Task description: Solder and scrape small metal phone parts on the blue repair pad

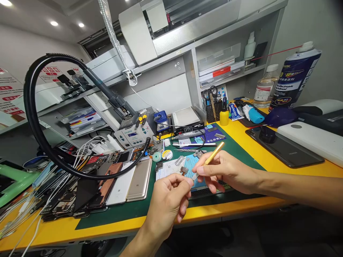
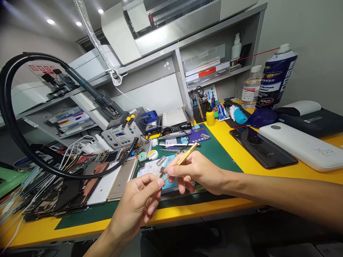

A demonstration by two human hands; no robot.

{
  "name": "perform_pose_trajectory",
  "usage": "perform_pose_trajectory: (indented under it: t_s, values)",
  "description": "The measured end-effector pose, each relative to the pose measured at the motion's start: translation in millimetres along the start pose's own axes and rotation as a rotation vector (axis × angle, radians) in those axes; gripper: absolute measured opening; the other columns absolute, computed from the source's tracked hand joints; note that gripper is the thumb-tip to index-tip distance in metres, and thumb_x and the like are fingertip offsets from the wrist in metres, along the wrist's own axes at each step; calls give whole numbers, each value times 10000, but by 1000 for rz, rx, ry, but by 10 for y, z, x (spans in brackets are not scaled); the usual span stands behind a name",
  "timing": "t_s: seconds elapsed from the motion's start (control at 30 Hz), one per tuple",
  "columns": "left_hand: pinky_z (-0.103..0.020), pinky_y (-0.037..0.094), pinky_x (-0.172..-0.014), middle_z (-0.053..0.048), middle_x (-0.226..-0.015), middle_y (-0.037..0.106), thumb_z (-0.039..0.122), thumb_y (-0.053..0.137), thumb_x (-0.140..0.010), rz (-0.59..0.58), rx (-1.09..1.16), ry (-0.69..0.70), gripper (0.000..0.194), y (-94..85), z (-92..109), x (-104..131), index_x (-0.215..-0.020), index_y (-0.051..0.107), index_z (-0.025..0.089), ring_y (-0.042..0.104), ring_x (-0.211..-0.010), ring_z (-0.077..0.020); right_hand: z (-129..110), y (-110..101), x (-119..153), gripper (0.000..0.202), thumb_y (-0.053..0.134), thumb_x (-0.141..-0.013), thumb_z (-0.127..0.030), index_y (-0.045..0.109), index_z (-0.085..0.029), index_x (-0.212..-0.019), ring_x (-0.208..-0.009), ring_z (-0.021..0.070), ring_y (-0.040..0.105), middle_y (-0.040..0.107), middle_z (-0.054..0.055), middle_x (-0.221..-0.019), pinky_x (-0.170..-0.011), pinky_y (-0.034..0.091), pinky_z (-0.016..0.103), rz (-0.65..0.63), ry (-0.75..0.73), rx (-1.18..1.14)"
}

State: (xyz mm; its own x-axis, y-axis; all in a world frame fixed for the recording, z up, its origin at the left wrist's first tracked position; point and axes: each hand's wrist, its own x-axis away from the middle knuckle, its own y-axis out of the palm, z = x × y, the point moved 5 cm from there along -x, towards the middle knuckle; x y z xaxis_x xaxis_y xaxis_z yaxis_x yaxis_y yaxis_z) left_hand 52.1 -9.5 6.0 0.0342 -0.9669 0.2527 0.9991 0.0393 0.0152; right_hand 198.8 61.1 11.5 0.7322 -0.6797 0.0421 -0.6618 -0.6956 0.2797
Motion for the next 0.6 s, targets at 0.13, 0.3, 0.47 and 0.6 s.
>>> perform_pose_trajectory:
  t_s: [0.13, 0.3, 0.47, 0.6]
  values:
    - [-151, 230, -295, 48, -438, 473, 469, 749, -755, 15, -16, 4, 360, -22, 5, 13, -662, 579, 166, 333, -307, -39, -1, -16, -11, 247, 797, -774, -352, 702, -131, -832, -472, 108, 633, 700, 26, -713, -353, 389, 161, 10, 7, -17]
    - [-147, 221, -294, 64, -375, 427, 486, 744, -763, 25, -19, -3, 376, -50, -7, 31, -663, 576, 164, 310, -286, -36, -7, -25, -12, 247, 807, -761, -344, 707, -129, -829, -462, 108, 629, 701, 26, -699, -347, 388, 160, 21, 18, -38]
    - [-139, 227, -285, 64, -424, 454, 470, 764, -749, 40, 4, 5, 369, -70, -14, 48, -675, 582, 158, 331, -304, -34, 1, -28, -3, 244, 813, -758, -336, 716, -120, -821, -459, 107, 632, 704, 33, -694, -347, 386, 156, 19, 28, -66]
    - [-125, 216, -280, 66, -421, 451, 436, 738, -784, 43, 53, -12, 343, -95, -23, 68, -673, 578, 154, 312, -297, -25, 3, -58, -22, 232, 812, -762, -325, 719, -120, -816, -457, 101, 634, 713, 35, -714, -347, 391, 152, 25, 27, -101]
